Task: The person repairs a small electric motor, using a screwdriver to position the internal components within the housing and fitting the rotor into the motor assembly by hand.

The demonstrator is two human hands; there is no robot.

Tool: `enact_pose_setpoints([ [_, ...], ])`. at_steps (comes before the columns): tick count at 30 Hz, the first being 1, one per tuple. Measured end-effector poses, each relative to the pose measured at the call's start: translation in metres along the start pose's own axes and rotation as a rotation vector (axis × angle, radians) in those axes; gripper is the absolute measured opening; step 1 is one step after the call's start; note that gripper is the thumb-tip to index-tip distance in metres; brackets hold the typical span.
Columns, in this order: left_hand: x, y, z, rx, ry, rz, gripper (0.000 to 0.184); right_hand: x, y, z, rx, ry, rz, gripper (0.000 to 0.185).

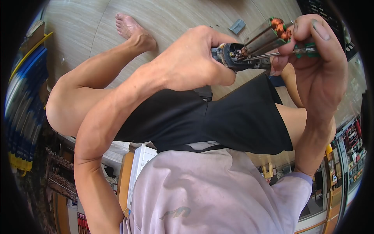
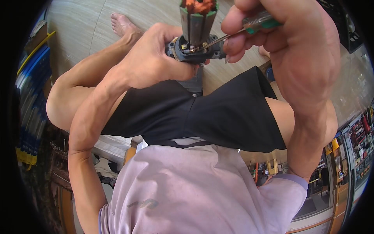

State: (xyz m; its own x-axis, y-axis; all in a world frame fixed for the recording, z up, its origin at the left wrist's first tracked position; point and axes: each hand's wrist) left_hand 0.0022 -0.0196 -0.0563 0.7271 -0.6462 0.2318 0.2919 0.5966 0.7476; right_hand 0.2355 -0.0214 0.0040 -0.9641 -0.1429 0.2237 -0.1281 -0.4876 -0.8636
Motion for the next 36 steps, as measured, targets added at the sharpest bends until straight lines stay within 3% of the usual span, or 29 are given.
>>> enact_pose_setpoints([
  [10,-0.005,-0.002,0.003,-0.014,-0.002,-0.014,0.013,0.007,0.001,-0.002,-0.003,0.016,-0.066,0.030],
  [19,-0.003,-0.001,0.001,0.024,0.016,-0.053,0.013,-0.002,-0.001,-0.001,0.012,-0.040,0.116,0.032],
  [22,-0.003,-0.001,0.001,0.028,0.011,-0.053,0.013,0.002,-0.004,-0.001,0.032,0.018,-0.024,0.032],
  [25,-0.003,0.000,0.000,0.031,0.018,-0.083,0.018,0.001,-0.001,0.002,-0.003,0.053,0.147,0.031],
  [28,-0.002,-0.002,0.000,0.045,0.030,-0.073,0.026,-0.003,-0.002,0.000,0.093,0.045,0.212,0.030],
  [36,-0.004,0.003,0.003,0.008,0.002,-0.130,0.040,0.001,0.001,-0.003,0.010,0.024,0.180,0.030],
])
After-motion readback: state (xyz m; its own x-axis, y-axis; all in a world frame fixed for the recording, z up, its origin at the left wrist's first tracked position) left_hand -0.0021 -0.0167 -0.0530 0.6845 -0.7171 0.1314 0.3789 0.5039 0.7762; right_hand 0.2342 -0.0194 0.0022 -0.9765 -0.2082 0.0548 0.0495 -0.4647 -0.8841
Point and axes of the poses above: each hand's wrist, its own z-axis away from the middle knuckle, its own x-axis out of the palm, y = z × x, and after that the axes turned 3 degrees about y, right-handed
